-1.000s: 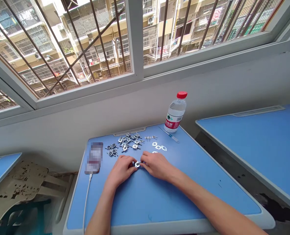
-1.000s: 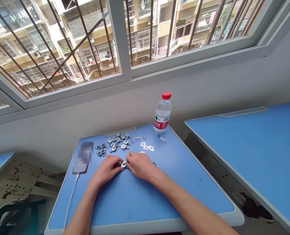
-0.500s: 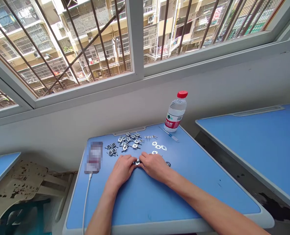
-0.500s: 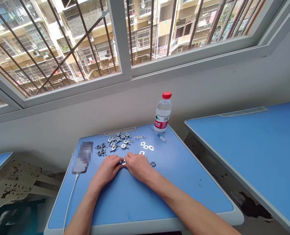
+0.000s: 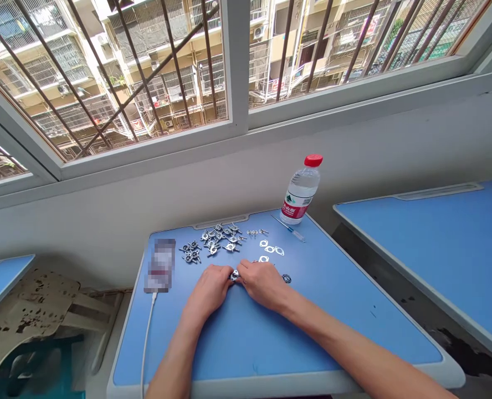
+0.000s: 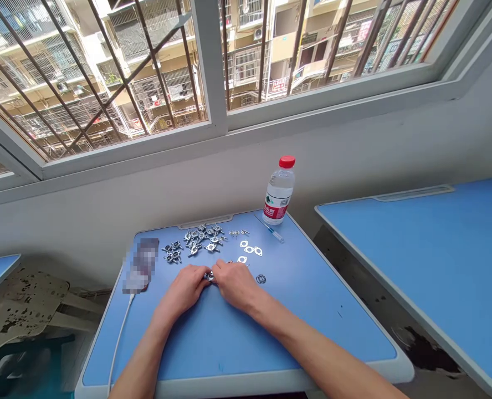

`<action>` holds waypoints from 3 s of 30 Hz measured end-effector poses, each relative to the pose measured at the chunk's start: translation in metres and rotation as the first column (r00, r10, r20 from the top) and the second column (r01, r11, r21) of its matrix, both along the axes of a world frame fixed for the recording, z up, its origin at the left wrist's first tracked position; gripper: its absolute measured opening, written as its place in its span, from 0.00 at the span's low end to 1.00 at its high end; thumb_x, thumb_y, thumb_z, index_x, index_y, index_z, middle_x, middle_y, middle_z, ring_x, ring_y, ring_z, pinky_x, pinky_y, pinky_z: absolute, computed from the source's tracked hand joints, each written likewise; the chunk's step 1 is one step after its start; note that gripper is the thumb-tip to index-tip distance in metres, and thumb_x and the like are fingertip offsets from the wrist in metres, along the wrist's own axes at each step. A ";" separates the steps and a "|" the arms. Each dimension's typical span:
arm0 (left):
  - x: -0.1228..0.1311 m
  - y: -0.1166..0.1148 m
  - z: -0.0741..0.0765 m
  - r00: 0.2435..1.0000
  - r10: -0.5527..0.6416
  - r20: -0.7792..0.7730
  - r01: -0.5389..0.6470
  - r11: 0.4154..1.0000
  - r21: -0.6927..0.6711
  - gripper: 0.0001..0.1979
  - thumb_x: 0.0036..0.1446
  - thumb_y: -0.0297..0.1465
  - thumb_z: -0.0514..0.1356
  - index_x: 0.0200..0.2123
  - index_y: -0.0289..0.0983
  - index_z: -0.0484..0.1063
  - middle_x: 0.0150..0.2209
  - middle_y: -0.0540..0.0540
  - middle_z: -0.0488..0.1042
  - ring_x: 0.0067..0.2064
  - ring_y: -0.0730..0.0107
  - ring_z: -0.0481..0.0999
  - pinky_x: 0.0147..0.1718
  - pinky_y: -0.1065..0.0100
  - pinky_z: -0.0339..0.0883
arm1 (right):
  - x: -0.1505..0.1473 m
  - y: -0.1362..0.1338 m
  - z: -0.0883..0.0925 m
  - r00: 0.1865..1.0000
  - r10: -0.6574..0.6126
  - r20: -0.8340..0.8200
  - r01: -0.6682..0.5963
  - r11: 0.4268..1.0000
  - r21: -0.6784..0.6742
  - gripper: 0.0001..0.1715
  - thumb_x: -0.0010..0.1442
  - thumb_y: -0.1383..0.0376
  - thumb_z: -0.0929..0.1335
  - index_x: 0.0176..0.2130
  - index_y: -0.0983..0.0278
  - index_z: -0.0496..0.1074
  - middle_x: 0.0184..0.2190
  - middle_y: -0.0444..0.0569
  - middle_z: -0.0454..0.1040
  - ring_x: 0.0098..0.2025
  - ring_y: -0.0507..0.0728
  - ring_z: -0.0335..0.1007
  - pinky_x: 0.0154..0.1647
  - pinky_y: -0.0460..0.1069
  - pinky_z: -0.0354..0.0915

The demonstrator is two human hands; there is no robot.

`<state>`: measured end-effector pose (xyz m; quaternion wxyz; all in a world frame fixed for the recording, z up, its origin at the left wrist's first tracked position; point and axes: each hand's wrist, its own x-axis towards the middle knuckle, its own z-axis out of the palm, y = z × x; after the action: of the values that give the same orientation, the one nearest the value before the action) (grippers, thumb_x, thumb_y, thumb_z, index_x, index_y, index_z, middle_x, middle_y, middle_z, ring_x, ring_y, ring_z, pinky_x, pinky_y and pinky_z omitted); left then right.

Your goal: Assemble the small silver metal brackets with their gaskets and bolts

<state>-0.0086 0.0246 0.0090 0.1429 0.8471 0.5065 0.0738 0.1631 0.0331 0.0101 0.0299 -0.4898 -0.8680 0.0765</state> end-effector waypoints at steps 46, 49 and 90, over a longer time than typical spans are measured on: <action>0.008 -0.002 0.005 0.992 0.038 0.117 -0.043 0.998 0.040 0.03 0.58 0.29 0.57 0.36 0.40 0.70 0.40 0.47 0.69 0.43 0.61 0.69 0.44 0.60 0.64 | 0.010 -0.002 0.021 0.999 0.028 0.034 -0.021 0.982 -0.186 0.13 0.64 0.75 0.60 0.42 0.66 0.71 0.41 0.54 0.78 0.38 0.61 0.74 0.29 0.50 0.45; 0.007 -0.003 0.006 0.992 0.028 0.126 -0.031 0.999 0.026 0.04 0.58 0.27 0.56 0.36 0.40 0.69 0.42 0.46 0.70 0.45 0.60 0.69 0.45 0.60 0.64 | 0.009 -0.002 0.022 0.998 0.031 0.050 -0.021 0.983 -0.184 0.15 0.62 0.77 0.60 0.44 0.65 0.71 0.42 0.53 0.77 0.38 0.60 0.74 0.28 0.50 0.46; -0.003 0.004 0.001 0.962 -0.083 0.261 0.104 0.992 -0.067 0.07 0.61 0.22 0.55 0.33 0.39 0.67 0.32 0.51 0.73 0.38 0.65 0.71 0.46 0.66 0.63 | 0.018 -0.001 0.022 0.993 0.042 -0.114 -0.062 0.983 -0.173 0.09 0.66 0.61 0.64 0.42 0.63 0.71 0.41 0.50 0.71 0.36 0.58 0.71 0.32 0.49 0.54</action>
<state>-0.0116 0.0291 0.0100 0.2448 0.8468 0.4457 0.1562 0.1812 0.0318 0.0319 0.0321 -0.4627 -0.8674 0.1802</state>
